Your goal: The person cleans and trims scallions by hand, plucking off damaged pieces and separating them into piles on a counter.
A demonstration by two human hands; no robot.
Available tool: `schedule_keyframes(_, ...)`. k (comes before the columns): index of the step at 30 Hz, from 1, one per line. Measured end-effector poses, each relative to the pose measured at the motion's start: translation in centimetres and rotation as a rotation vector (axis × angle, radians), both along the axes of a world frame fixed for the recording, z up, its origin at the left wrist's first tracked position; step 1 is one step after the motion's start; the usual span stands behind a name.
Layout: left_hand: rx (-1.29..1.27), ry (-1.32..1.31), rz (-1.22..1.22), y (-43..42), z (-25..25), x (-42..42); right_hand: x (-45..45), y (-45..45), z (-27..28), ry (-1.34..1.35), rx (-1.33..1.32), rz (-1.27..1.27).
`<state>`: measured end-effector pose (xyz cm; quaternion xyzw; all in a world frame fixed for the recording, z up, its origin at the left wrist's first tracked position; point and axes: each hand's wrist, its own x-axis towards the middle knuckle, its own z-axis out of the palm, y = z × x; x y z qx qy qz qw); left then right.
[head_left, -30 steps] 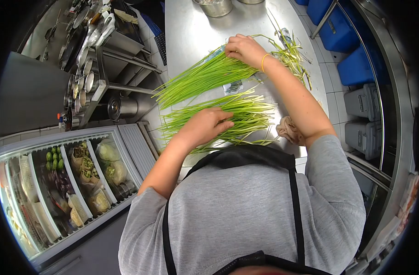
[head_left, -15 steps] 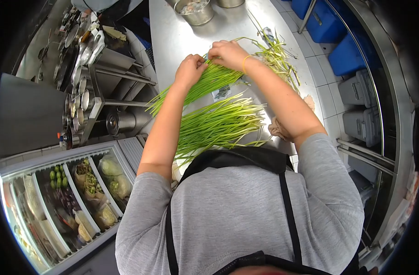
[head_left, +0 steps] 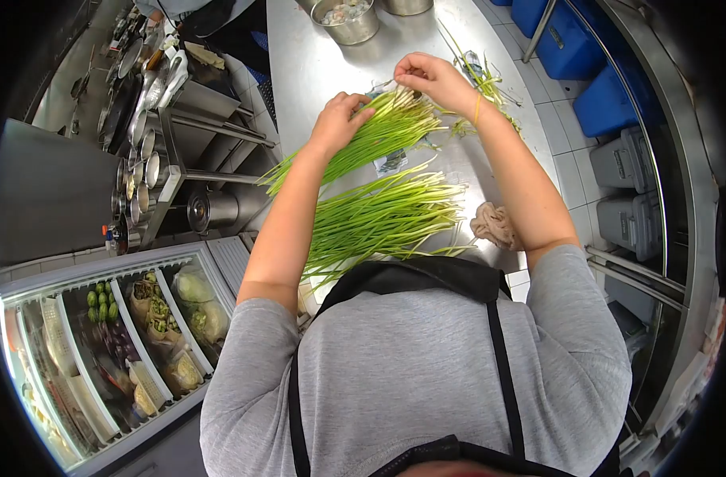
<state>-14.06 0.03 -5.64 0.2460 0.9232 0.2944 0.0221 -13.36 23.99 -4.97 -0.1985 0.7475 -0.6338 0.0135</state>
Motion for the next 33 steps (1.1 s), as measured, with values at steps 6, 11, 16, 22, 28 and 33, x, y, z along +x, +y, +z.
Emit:
schedule_keyframes(6, -0.171, -0.087, 0.009, 0.8, -0.1, -0.7, 2.9, 4.8, 2.3, -0.011, -0.048, -0.158)
schedule_keyframes(11, -0.248, -0.146, -0.054, 1.1, 0.0, -1.6, 5.4, 9.5, 3.1, 0.081, 0.081, -0.339)
schedule_keyframes(16, -0.155, -0.150, -0.033, 0.0, 1.0, -2.3, 7.2, 11.8, 2.0, -0.002, 0.568, -0.150)
schedule_keyframes(22, 0.171, -0.436, -0.025, -1.8, 2.7, -2.2, 7.6, 10.2, 2.9, -0.005, 0.717, -0.282)
schedule_keyframes(28, 0.370, -0.522, -0.001, -1.7, 3.8, -1.2, 6.8, 8.6, 3.4, 0.126, 0.644, -0.395)
schedule_keyframes(33, 0.377, -0.551, -0.016, -0.1, 5.7, 0.8, 7.2, 3.5, 4.6, 0.475, 0.642, -0.439)
